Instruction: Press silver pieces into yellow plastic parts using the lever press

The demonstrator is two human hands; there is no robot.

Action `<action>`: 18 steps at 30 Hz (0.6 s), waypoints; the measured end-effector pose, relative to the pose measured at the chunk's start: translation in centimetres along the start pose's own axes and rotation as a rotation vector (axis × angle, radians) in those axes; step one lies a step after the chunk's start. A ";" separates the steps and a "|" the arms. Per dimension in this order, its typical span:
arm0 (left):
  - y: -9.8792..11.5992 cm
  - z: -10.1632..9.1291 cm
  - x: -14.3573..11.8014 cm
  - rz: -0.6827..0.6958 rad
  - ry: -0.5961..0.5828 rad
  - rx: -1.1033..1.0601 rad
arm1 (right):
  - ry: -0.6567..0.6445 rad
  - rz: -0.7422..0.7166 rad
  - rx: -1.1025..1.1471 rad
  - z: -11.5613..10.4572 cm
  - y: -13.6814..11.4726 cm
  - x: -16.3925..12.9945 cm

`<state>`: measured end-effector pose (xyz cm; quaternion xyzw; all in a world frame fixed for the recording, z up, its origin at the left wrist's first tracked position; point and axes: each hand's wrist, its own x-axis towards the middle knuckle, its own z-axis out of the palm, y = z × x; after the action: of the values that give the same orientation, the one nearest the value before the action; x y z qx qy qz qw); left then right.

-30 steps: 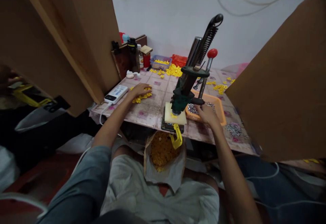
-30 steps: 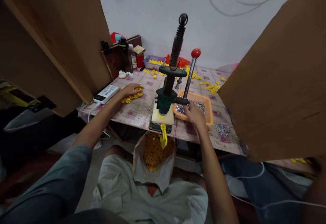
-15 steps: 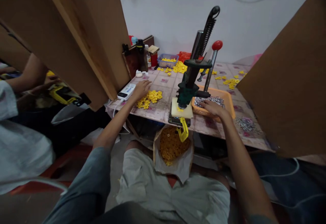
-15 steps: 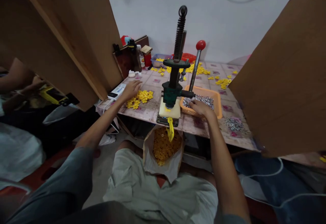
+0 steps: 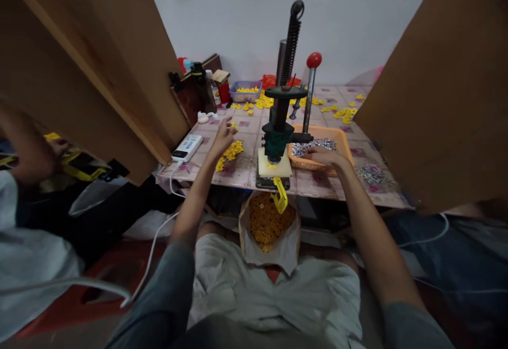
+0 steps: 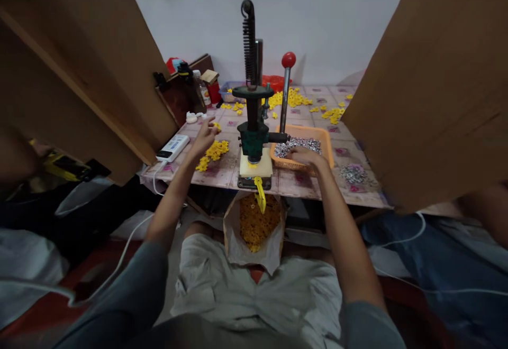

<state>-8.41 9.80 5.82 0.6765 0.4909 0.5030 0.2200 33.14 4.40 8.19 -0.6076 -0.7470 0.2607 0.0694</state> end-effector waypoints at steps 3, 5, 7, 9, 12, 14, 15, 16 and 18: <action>2.9 4.8 -5.1 0.093 -0.026 -0.223 | 0.028 0.013 0.058 0.1 0.3 -0.3; 4.1 7.3 -8.1 0.106 0.010 -0.261 | 0.069 -0.020 0.109 0.3 0.4 -0.4; 4.5 8.9 -10.1 0.077 0.013 -0.293 | 0.147 -0.069 0.189 0.6 0.4 -0.6; 4.1 9.5 -11.2 0.059 -0.015 -0.319 | 0.246 -0.082 0.247 0.9 0.4 -0.7; 3.4 9.3 -12.0 0.029 -0.098 -0.353 | 0.360 -0.054 0.241 1.3 0.5 -0.9; 3.4 9.0 -12.3 -0.006 -0.144 -0.377 | 0.428 -0.050 0.180 1.5 0.4 -1.3; 3.5 8.9 -12.4 -0.018 -0.159 -0.387 | 0.479 -0.055 0.128 1.6 0.2 -1.6; 3.6 8.8 -12.4 -0.024 -0.171 -0.392 | 0.539 -0.068 0.068 1.8 -0.2 -2.0; 3.9 8.5 -12.4 -0.012 -0.202 -0.392 | 0.642 -0.123 -0.057 2.5 -1.4 -3.0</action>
<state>0.82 -1.18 -0.24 0.6646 0.3632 0.5174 0.3984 31.66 0.66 7.35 -0.6144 -0.7292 0.0301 0.2998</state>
